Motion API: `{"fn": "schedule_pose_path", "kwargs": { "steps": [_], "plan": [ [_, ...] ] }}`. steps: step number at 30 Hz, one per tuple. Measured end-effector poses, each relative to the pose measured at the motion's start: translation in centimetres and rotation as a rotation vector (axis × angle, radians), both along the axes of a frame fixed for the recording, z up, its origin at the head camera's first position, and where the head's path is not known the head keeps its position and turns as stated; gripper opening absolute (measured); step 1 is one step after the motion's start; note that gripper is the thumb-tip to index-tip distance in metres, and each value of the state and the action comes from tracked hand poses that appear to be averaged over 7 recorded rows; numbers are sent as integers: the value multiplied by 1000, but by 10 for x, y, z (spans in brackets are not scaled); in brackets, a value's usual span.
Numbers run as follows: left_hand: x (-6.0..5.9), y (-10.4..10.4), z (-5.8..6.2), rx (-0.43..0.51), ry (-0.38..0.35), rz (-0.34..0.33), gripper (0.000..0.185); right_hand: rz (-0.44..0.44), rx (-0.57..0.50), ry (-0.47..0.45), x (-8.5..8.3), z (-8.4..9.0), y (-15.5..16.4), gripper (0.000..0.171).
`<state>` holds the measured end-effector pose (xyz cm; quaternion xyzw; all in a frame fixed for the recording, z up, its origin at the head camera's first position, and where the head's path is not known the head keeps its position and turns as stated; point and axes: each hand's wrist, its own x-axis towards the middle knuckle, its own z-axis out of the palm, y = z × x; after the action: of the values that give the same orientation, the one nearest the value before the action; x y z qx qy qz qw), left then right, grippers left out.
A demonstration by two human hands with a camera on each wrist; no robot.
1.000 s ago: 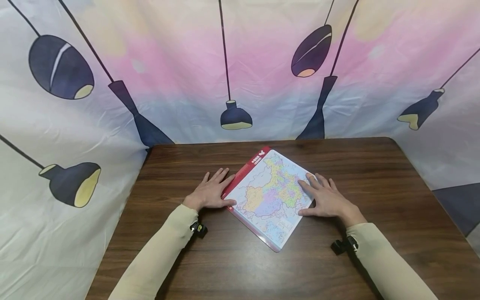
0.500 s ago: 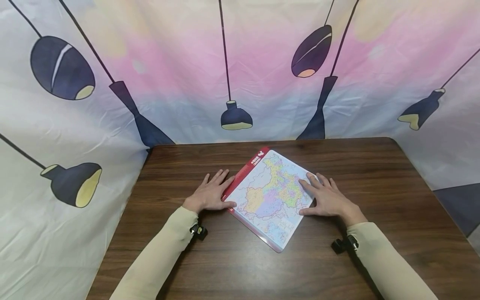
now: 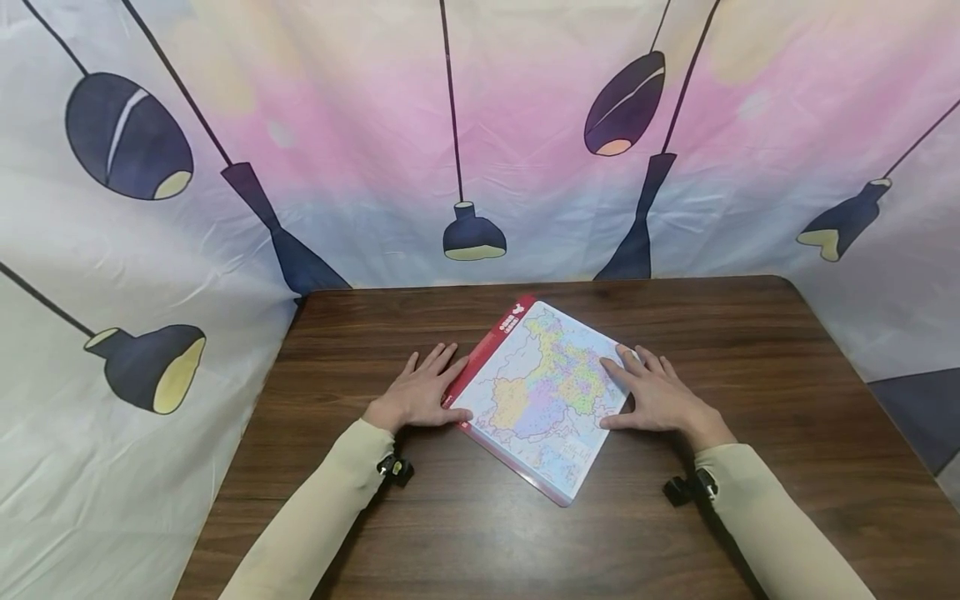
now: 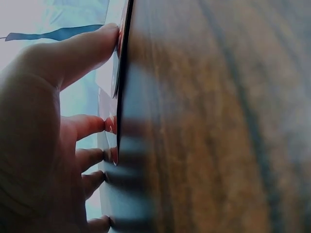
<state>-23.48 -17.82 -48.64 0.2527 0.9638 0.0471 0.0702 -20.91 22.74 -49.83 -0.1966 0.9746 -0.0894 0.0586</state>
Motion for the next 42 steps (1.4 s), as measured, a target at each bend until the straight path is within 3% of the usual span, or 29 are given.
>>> {"fn": "schedule_pose_path", "kwargs": {
  "steps": [42],
  "plan": [
    [19,-3,1,-7,-20,9,100,1,-29,-23,-8,9,1,107]
  ]
}}
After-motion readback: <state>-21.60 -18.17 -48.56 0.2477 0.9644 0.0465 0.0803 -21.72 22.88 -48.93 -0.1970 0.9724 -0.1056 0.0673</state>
